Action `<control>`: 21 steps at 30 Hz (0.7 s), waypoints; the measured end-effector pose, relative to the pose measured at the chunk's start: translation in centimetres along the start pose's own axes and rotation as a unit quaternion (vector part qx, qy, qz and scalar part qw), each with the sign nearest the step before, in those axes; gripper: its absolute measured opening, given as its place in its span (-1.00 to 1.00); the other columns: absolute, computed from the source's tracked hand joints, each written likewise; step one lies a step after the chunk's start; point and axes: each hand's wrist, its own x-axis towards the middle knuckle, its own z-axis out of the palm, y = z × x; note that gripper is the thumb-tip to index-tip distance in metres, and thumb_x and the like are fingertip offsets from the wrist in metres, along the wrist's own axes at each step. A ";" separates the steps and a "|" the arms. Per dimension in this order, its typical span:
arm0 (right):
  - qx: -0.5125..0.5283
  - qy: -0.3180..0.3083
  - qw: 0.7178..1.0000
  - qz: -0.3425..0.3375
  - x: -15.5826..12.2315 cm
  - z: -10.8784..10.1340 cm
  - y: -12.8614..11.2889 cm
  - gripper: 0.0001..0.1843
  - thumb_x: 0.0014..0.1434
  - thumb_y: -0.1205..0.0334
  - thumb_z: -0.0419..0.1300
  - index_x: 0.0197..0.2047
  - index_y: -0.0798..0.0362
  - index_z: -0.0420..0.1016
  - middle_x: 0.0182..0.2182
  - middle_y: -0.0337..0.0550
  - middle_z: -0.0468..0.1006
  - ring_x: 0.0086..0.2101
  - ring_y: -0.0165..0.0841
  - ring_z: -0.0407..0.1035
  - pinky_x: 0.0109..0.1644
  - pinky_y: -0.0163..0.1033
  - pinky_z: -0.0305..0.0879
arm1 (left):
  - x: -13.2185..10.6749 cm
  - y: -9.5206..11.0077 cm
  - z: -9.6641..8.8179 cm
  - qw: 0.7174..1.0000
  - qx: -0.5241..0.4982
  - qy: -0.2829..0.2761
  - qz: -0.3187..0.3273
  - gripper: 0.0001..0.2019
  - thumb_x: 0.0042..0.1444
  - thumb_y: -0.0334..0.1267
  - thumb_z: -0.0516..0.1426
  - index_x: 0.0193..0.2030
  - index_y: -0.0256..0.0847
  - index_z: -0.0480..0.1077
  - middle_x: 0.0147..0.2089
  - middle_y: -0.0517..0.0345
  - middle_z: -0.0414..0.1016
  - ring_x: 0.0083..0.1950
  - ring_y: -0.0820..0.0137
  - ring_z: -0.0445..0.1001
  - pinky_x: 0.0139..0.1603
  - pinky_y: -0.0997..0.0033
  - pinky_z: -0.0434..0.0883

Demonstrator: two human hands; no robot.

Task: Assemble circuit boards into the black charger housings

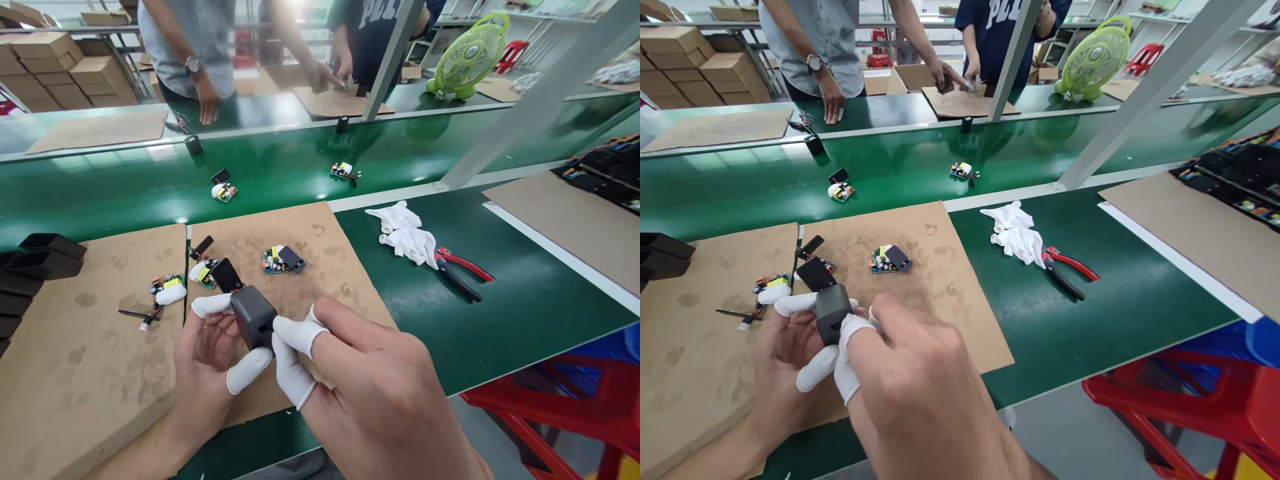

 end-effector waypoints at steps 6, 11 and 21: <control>0.043 -0.035 0.998 0.023 0.0 0.1 0.5 -0.61 0.44 0.52 0.21 -0.41 0.00 0.31 -0.40 -0.34 0.23 -0.46 -0.42 0.01 -0.42 -0.28 0.03 | 0.0 0.1 0.5 1.000 0.020 0.005 0.002 -0.41 -0.09 -0.40 0.66 0.07 -0.03 0.63 0.03 0.14 0.80 0.05 0.25 0.82 0.16 0.38 0.76; 0.071 -0.038 0.996 0.024 0.1 0.5 0.8 -0.58 0.46 0.50 0.22 -0.42 0.00 0.25 -0.39 -0.37 0.16 -0.44 -0.44 0.00 -0.41 -0.30 0.04 | 0.0 0.1 0.5 1.000 0.024 -0.002 0.002 -0.44 -0.05 -0.34 0.65 0.08 -0.03 0.65 0.03 0.12 0.81 0.04 0.23 0.82 0.16 0.36 0.76; 0.118 -0.028 0.992 0.022 0.1 0.9 1.2 -0.56 0.42 0.54 0.25 -0.43 -0.01 0.22 -0.38 -0.38 0.16 -0.44 -0.47 0.02 -0.41 -0.34 0.05 | 0.1 0.3 0.6 0.999 0.051 0.011 0.001 -0.47 -0.05 -0.27 0.65 0.05 -0.09 0.63 -0.02 0.07 0.80 -0.01 0.18 0.82 0.12 0.26 0.80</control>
